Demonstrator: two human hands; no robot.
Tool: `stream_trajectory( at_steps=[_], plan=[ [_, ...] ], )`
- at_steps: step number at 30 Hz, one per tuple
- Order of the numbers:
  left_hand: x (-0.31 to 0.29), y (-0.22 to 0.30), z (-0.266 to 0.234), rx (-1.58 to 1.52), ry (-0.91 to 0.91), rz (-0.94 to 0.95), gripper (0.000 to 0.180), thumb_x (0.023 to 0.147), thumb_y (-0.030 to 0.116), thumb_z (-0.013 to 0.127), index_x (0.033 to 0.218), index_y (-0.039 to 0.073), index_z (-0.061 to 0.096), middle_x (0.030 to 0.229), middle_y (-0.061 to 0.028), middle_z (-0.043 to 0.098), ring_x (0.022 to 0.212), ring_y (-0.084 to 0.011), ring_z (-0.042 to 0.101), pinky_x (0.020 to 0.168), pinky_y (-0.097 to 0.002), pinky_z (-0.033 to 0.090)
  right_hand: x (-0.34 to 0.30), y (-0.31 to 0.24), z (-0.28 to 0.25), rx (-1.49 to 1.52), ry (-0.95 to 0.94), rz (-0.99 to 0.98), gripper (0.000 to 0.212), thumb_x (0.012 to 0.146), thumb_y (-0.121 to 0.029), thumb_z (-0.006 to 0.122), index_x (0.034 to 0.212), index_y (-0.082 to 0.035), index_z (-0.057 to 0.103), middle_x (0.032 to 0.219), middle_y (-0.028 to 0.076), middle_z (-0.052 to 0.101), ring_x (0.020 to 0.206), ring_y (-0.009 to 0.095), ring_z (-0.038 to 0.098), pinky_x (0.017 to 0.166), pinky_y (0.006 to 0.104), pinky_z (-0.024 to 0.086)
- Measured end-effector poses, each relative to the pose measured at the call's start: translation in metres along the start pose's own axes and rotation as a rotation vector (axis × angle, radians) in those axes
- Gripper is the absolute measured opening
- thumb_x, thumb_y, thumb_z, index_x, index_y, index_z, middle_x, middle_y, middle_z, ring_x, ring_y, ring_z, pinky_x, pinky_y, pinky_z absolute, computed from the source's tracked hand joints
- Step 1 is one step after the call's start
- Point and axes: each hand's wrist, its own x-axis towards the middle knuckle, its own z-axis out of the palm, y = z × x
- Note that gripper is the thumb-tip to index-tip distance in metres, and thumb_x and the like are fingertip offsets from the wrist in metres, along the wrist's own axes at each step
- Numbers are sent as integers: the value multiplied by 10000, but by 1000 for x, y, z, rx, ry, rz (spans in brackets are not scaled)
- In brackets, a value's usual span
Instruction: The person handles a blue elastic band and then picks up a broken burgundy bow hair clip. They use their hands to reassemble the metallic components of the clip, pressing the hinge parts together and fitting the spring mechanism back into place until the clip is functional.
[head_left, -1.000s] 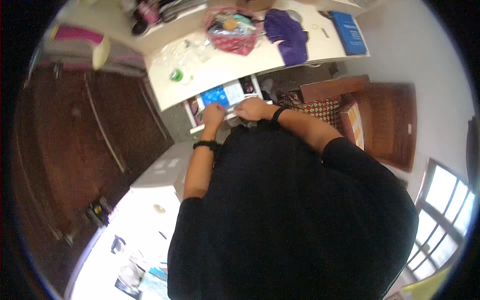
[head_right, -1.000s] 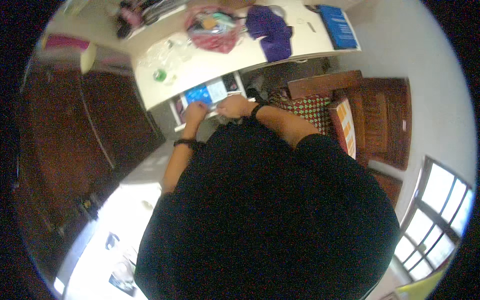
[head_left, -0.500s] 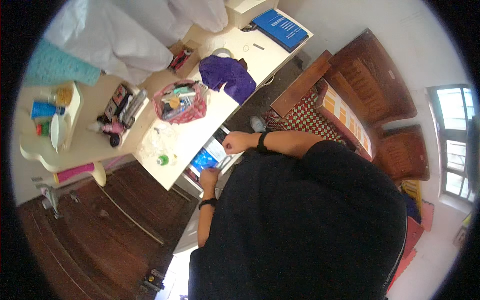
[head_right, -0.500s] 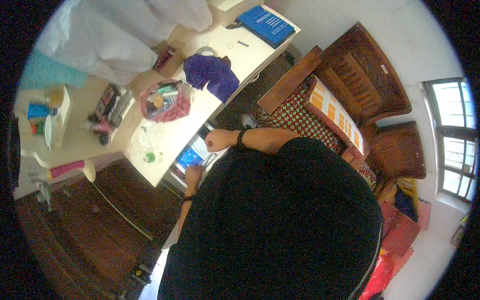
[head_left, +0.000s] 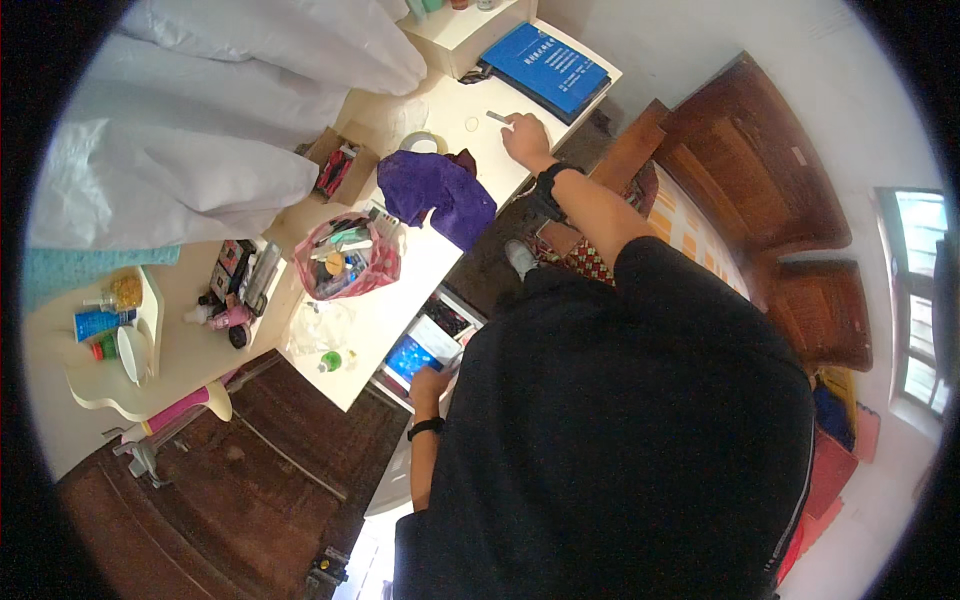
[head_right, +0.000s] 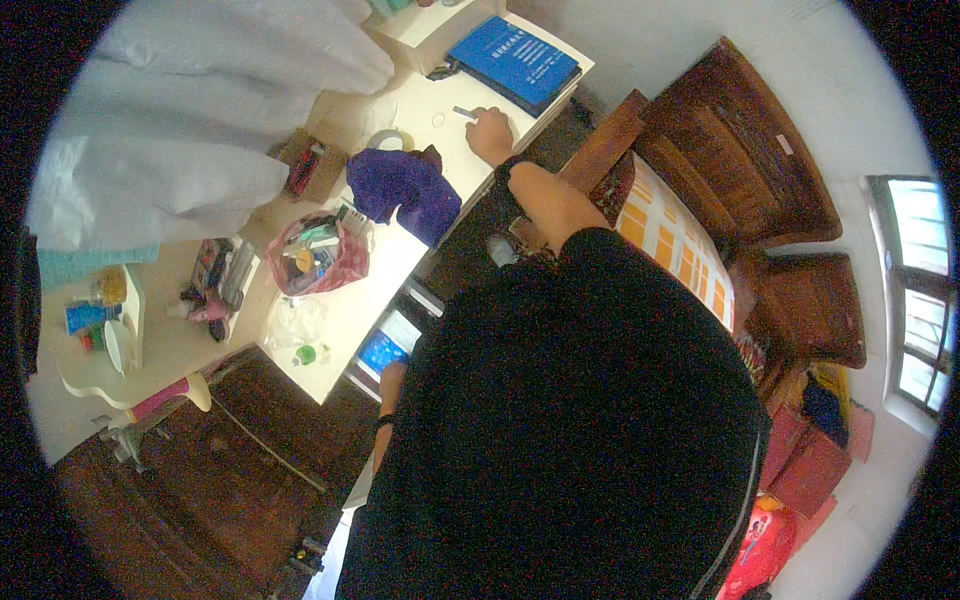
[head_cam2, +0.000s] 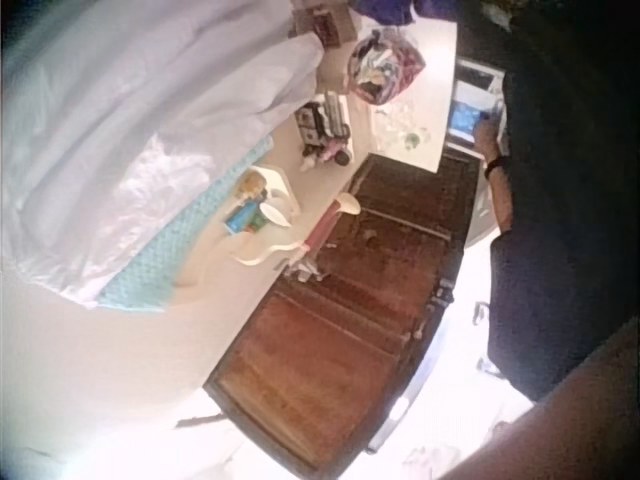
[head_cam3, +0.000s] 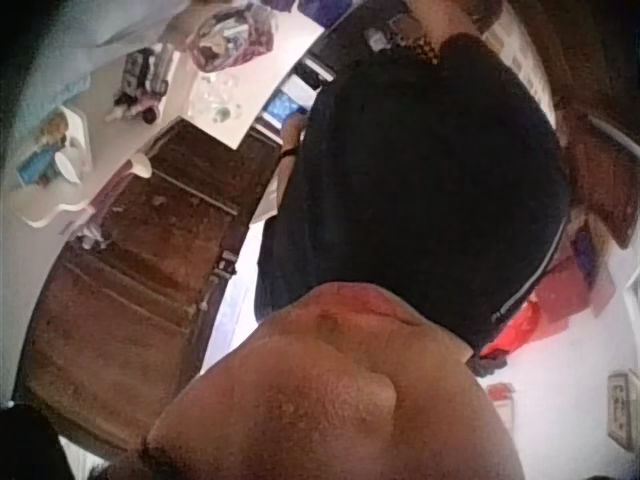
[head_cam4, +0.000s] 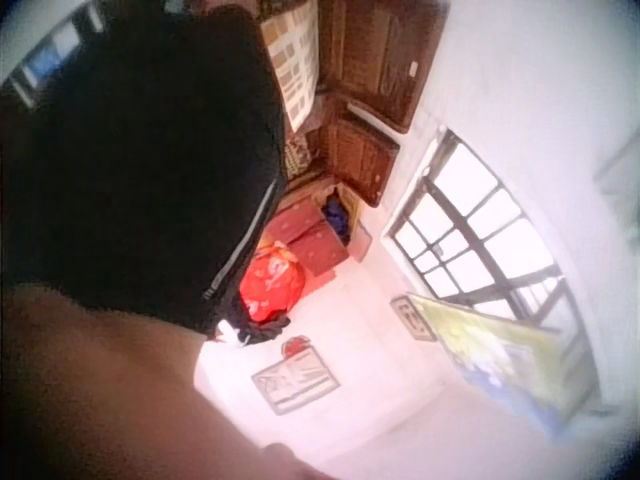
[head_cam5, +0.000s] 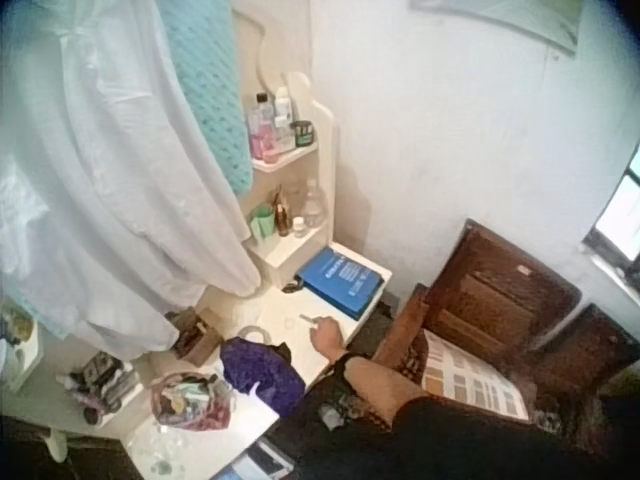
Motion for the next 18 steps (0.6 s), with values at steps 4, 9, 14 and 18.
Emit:
stream_trajectory(
  at_steps=[4, 9, 14, 18],
  plan=[
    [-6, 71, -50, -19, -14, 153, 647, 822, 612, 588, 913, -16, 715, 920, -267, 678, 909, -422, 662, 805, -489, 524, 21, 8, 11, -72, 60, -34, 270, 807, -205, 683, 1054, -100, 720, 932, 178, 628, 869, 351, 626, 801, 433, 510],
    [9, 196, -121, -272, 89, 600, 366, 928, 367, 565, 805, 40, 676, 764, -232, 644, 746, -430, 631, 672, -502, 494, 43, 7, 18, -9, -212, 129, 240, 788, -190, 665, 990, -74, 722, 1098, 200, 585, 1062, 367, 553, 896, 451, 488],
    [55, 311, -196, -256, 431, 886, 282, 907, 297, 587, 873, 30, 673, 858, -192, 661, 822, -385, 628, 729, -477, 502, 55, 5, 18, -212, -395, 48, 304, 779, -172, 658, 1054, -44, 683, 1121, 195, 616, 1091, 388, 574, 917, 515, 475],
    [107, 361, -228, 18, 672, 842, 436, 864, 274, 628, 1229, 43, 564, 1295, -138, 555, 1212, -327, 494, 968, -451, 433, 61, 5, 9, -225, -465, 30, 303, 792, -172, 655, 1091, -130, 675, 1108, 117, 675, 1090, 352, 616, 911, 562, 456]
  ],
)
